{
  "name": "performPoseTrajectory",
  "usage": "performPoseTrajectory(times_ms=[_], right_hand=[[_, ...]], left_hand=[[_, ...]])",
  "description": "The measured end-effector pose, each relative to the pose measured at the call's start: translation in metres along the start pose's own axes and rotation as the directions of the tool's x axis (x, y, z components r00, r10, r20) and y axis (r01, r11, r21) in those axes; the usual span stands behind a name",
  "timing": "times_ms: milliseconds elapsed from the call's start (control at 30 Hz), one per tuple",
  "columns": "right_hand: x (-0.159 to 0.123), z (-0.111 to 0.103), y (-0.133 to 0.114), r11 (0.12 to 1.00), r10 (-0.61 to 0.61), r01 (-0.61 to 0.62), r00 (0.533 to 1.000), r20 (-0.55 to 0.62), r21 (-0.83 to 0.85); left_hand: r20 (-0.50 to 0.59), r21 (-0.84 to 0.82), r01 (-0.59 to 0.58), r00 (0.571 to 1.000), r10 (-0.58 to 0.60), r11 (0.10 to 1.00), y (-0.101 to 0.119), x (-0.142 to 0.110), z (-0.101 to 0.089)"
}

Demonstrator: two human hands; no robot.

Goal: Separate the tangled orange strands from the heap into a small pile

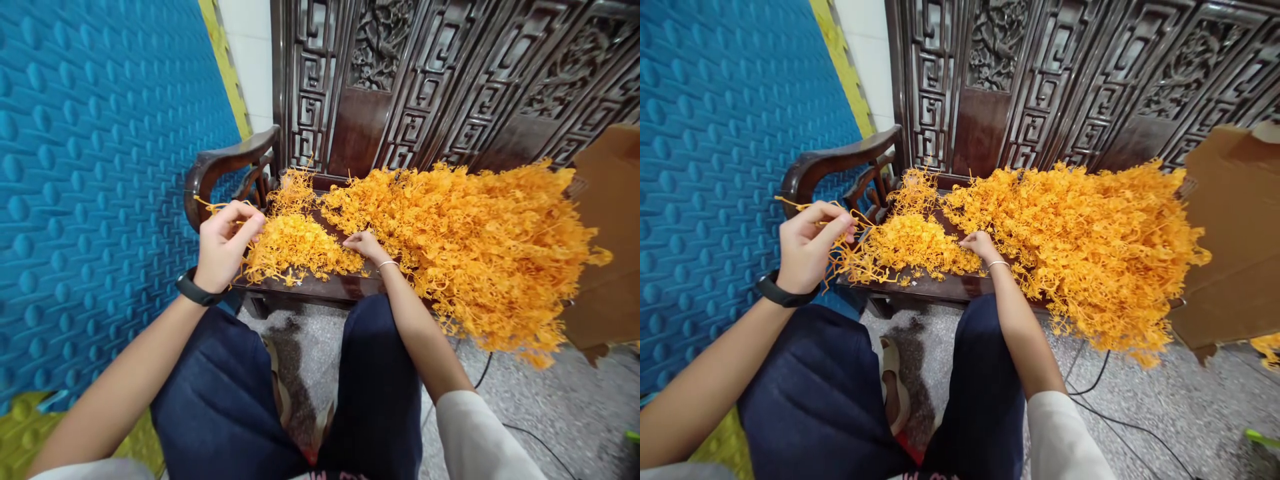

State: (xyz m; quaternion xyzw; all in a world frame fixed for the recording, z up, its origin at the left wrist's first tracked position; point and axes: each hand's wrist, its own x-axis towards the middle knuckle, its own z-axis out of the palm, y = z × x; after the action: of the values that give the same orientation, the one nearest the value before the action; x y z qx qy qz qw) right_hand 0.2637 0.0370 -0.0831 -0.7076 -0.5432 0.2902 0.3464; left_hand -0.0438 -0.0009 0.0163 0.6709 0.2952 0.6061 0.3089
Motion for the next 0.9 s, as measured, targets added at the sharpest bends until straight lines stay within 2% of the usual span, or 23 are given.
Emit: performPoseTrajectory(times_ms=[133, 200, 267, 300, 333, 367, 433, 467, 500, 533, 600, 700, 767, 833, 900], right_hand=[[-0.004, -0.002, -0.01, 0.997, -0.05, 0.045, 0.994, -0.097, -0.056], [-0.013, -0.001, -0.024, 0.989, -0.143, 0.145, 0.981, -0.128, 0.006], [-0.027, 0.005, -0.042, 0.947, -0.276, 0.277, 0.961, -0.03, 0.163], [-0.036, 0.012, -0.051, 0.917, -0.344, 0.315, 0.935, 0.086, 0.246], [-0.044, 0.021, -0.059, 0.898, -0.398, 0.326, 0.887, 0.232, 0.295], [-0.052, 0.033, -0.066, 0.894, -0.43, 0.323, 0.813, 0.392, 0.31], [-0.064, 0.058, -0.073, 0.906, -0.423, 0.307, 0.627, 0.654, 0.292], [-0.068, 0.072, -0.075, 0.914, -0.4, 0.3, 0.553, 0.731, 0.274], [-0.071, 0.084, -0.074, 0.924, -0.368, 0.297, 0.508, 0.779, 0.242], [-0.072, 0.094, -0.073, 0.932, -0.337, 0.298, 0.496, 0.8, 0.208], [-0.071, 0.109, -0.068, 0.951, -0.275, 0.274, 0.541, 0.795, 0.143], [-0.064, 0.117, -0.06, 0.988, -0.15, 0.078, 0.674, 0.723, 0.132], [-0.058, 0.116, -0.057, 0.989, -0.063, -0.044, 0.742, 0.668, 0.142], [-0.051, 0.114, -0.056, 0.988, -0.016, -0.083, 0.784, 0.621, 0.13], [-0.046, 0.111, -0.056, 0.988, 0.006, -0.097, 0.803, 0.596, 0.12]], left_hand=[[-0.046, 0.001, 0.007, 0.999, -0.007, 1.0, 0.001, 0.002, -0.004], [-0.057, 0.003, 0.017, 0.998, -0.017, 1.0, 0.002, 0.003, -0.006], [-0.061, -0.003, 0.029, 0.998, -0.029, 1.0, 0.002, 0.004, -0.009], [-0.059, -0.003, 0.036, 0.998, -0.036, 0.999, 0.001, 0.004, -0.01], [-0.058, -0.003, 0.045, 0.997, -0.045, 0.999, 0.0, 0.004, -0.012], [-0.052, -0.002, 0.056, 0.997, -0.056, 0.998, -0.001, 0.004, -0.013], [-0.027, 0.009, 0.084, 0.996, -0.084, 0.996, -0.003, 0.004, -0.015], [-0.013, 0.015, 0.098, 0.995, -0.098, 0.995, -0.004, 0.004, -0.016], [0.0, 0.022, 0.11, 0.994, -0.11, 0.994, -0.005, 0.004, -0.016], [0.012, 0.027, 0.121, 0.993, -0.121, 0.992, -0.006, 0.003, -0.017], [0.032, 0.039, 0.14, 0.99, -0.141, 0.989, -0.007, 0.003, -0.017], [0.047, 0.046, 0.157, 0.986, -0.159, 0.987, -0.007, 0.002, -0.017], [0.044, 0.041, 0.157, 0.986, -0.158, 0.987, -0.007, 0.002, -0.017], [0.059, 0.034, 0.162, 0.985, -0.164, 0.986, -0.006, 0.002, -0.017], [0.092, 0.023, 0.169, 0.981, -0.171, 0.985, -0.006, 0.002, -0.017]])
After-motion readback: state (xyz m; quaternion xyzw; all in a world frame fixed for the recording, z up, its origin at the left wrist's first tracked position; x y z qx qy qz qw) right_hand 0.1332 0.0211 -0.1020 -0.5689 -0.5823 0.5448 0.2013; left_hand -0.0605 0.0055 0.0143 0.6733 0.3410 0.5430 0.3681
